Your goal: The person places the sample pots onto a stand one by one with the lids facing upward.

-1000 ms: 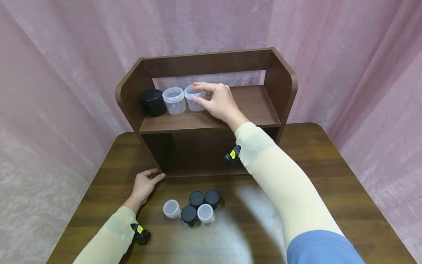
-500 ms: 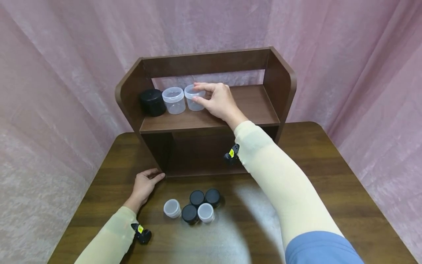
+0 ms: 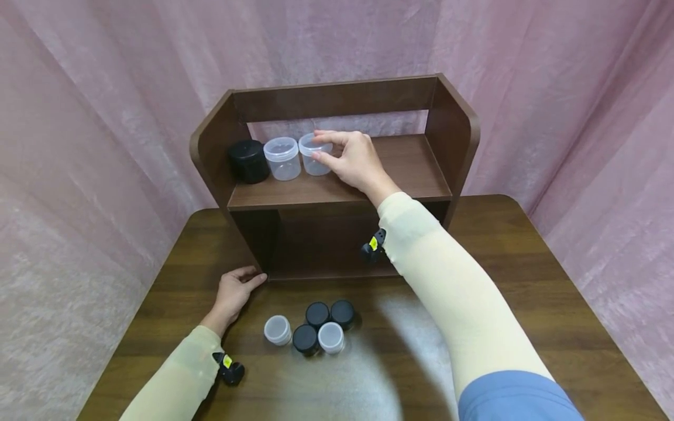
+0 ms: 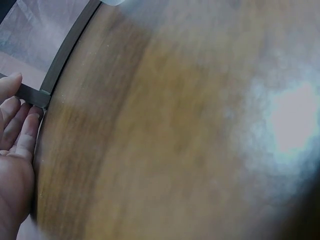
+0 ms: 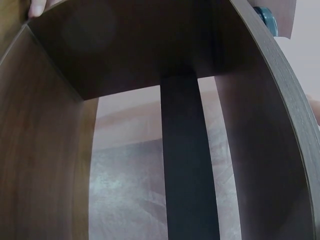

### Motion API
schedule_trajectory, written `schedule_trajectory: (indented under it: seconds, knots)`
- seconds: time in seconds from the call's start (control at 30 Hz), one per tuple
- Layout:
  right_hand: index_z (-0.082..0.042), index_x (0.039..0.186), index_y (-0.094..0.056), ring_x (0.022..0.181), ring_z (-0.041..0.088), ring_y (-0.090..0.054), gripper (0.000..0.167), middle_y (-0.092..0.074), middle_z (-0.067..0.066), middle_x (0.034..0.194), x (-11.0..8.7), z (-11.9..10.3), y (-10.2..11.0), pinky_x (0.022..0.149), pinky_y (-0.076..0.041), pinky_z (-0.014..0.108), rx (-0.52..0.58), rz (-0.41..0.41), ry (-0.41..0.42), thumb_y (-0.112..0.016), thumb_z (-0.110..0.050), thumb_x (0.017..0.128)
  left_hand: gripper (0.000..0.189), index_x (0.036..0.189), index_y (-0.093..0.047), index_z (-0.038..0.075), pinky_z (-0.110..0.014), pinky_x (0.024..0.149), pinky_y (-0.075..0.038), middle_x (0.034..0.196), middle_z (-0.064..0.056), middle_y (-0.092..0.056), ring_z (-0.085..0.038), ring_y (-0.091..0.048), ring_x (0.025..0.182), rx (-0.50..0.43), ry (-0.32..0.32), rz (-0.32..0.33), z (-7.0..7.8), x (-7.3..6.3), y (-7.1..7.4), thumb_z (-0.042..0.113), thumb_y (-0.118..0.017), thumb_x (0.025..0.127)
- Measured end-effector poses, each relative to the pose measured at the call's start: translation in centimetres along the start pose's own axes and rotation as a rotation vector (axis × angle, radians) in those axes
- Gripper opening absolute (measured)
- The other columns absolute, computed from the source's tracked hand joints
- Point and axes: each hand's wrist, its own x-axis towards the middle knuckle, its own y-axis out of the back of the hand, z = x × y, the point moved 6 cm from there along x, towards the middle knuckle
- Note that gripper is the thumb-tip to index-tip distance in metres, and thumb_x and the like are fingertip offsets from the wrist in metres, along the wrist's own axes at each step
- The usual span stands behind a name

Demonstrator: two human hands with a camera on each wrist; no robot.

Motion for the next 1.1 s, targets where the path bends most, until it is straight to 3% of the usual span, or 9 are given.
schedule_trajectory:
  seconds: [0.2,0.73,1.1]
  knots:
    - [-0.012,0.111,-0.073,0.109,-0.001,-0.058,0.030,-0.065,-0.008,0.122,0.16,-0.22,0.23,0.091,-0.046,0.021,-0.021,-0.007,-0.006,-0.078,-0.022,0.082,0.046,0.117,-0.066,0.002,-0.024,0.080,-0.049,0.120,-0.012,-0.064,-0.022,-0.059,0.108,-0.005,0.008,-0.017,0.02,0.27,-0.08,0.027,-0.079,0.081]
    - [-0.012,0.116,-0.071,0.112,0.000,-0.057,0.034,-0.063,-0.007,0.126,0.24,-0.02,-0.44,0.092,-0.045,0.020,0.010,-0.043,-0.041,-0.077,-0.022,0.083,0.044,0.117,-0.067,0.000,-0.018,0.075,-0.048,0.118,-0.014,-0.064,-0.023,-0.060,0.105,-0.020,-0.002,-0.004,-0.07,0.14,0.13,0.023,-0.080,0.080]
    - [-0.014,0.112,-0.073,0.111,-0.002,-0.057,0.030,-0.066,-0.010,0.120,0.07,-0.46,-0.16,0.091,-0.046,0.020,-0.067,-0.013,0.004,-0.077,-0.024,0.084,0.045,0.117,-0.066,0.000,-0.019,0.075,-0.048,0.119,-0.015,-0.064,-0.023,-0.060,0.105,-0.020,-0.010,-0.013,-0.23,0.06,0.17,0.023,-0.080,0.081]
